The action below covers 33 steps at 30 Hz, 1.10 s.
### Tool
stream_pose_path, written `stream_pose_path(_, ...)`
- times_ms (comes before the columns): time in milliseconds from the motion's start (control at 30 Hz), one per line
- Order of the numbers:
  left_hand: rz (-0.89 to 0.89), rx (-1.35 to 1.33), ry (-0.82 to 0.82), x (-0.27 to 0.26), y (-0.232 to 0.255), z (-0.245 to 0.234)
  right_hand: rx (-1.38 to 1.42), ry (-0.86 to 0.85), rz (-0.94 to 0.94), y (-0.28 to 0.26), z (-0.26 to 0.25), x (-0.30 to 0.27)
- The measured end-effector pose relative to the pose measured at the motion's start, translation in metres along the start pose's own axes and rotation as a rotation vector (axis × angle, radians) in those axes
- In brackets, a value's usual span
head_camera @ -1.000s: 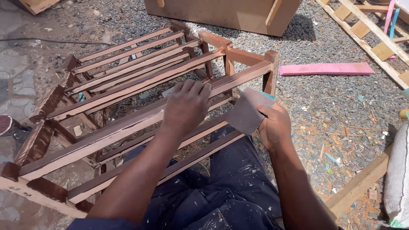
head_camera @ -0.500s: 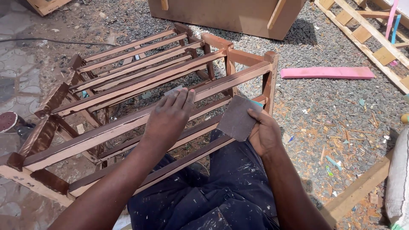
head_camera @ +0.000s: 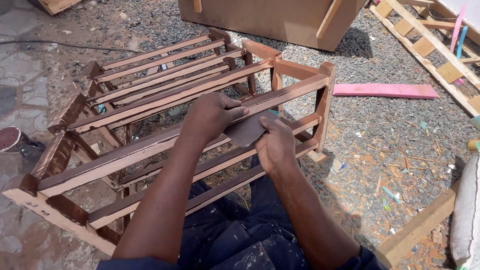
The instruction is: Sanding the surfaces of a wooden furniture frame using sandpaper to prepare it for finishing.
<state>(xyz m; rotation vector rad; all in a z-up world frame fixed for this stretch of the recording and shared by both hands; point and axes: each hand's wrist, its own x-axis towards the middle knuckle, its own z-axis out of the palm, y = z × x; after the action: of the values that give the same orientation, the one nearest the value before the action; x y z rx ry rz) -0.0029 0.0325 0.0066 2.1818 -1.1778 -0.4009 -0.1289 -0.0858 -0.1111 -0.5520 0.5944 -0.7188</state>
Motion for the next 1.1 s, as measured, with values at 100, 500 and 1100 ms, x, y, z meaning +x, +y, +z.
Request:
stream_pose_path(100,-0.035,-0.104,-0.009,-0.005,0.003,-0.006,0.003,0.036,-0.119,-0.026,-0.039,0.038)
stream_pose_path(500,-0.112,-0.075,0.002,-0.002,0.006,-0.005,0.075,0.141,-0.388,-0.038,-0.075,0.086)
stream_pose_path(1100,-0.189,-0.193,0.025,0.010,-0.003,0.010,-0.076,0.039,-0.050,-0.011,-0.011,0.009)
